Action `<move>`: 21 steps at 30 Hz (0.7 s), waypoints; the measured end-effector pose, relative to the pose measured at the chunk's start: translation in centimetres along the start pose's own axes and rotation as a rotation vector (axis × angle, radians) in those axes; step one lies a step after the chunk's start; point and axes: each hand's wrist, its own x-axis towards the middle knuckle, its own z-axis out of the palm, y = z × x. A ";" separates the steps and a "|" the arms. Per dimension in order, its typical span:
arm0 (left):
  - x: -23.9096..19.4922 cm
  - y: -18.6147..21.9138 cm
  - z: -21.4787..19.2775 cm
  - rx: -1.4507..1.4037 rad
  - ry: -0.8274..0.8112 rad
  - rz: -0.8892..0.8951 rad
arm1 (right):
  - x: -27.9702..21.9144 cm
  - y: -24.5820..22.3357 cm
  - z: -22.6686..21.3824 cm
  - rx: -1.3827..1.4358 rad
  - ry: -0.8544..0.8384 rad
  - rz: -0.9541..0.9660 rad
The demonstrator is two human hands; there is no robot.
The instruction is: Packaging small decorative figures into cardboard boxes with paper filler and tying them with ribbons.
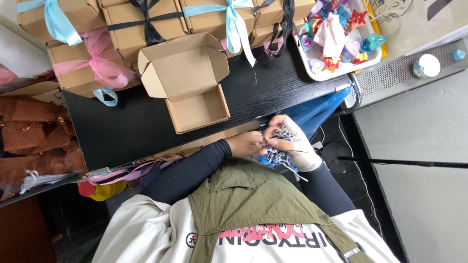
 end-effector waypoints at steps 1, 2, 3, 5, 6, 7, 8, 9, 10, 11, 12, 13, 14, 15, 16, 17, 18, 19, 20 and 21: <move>0.1 -1.3 0.8 -0.310 -0.015 -0.134 | 0.2 -0.1 0.4 -0.021 -0.018 0.005; 0.0 -2.6 1.7 -0.620 -0.033 -0.267 | 0.4 0.0 0.8 -0.040 -0.036 0.010; -0.7 2.6 -0.3 -0.620 -0.026 -0.268 | 0.8 -0.5 1.6 -0.041 -0.042 0.012; -1.7 12.8 -5.4 -1.521 0.133 -0.261 | 1.7 -1.4 3.3 -0.391 -0.110 -0.156; -2.1 14.0 -6.2 -1.519 0.141 -0.259 | 2.3 -1.4 4.1 -0.391 -0.117 -0.156; -2.5 15.2 -7.0 -1.610 0.240 -0.301 | 2.9 -1.4 5.0 -0.696 -0.109 -0.292; -2.9 16.4 -7.6 -1.699 0.341 -0.341 | 3.4 -1.3 5.8 -1.001 -0.098 -0.430; -3.3 15.5 -7.2 -1.699 0.349 -0.337 | 3.8 -1.2 6.5 -1.001 -0.106 -0.431; -3.7 14.7 -6.8 -1.845 0.402 -0.141 | 4.1 -1.1 7.3 -1.237 -0.081 -0.564; -4.1 13.8 -6.4 -1.979 0.454 0.067 | 4.4 -1.0 8.0 -1.470 -0.053 -0.699; -4.2 15.5 -7.4 -1.976 0.460 0.072 | 4.5 -1.0 8.3 -1.469 -0.059 -0.702; -4.4 17.1 -8.5 -1.913 0.564 0.028 | 4.5 -0.9 8.5 -1.493 -0.113 -0.756; -4.5 18.8 -9.6 -1.847 0.668 -0.016 | 4.6 -0.9 8.8 -1.513 -0.169 -0.810; -4.8 18.6 -10.1 -1.844 0.676 -0.011 | 4.5 -0.1 8.7 -1.510 -0.177 -0.813; -5.0 18.4 -10.5 -1.779 0.689 0.033 | 4.4 0.6 8.6 -1.445 -0.292 -0.856; -5.2 18.3 -10.9 -1.713 0.702 0.075 | 4.2 1.4 8.5 -1.377 -0.405 -0.896; -5.0 17.8 -10.8 -1.708 0.707 0.079 | 4.4 2.3 8.1 -1.374 -0.410 -0.901; -4.8 17.4 -10.6 -1.648 0.697 0.118 | 4.7 3.3 7.8 -1.343 -0.508 -1.016; -4.7 17.0 -10.3 -1.590 0.688 0.154 | 4.8 4.3 7.5 -1.306 -0.607 -1.126; -4.6 16.3 -9.6 -1.588 0.694 0.154 | 5.0 4.0 7.7 -1.302 -0.611 -1.128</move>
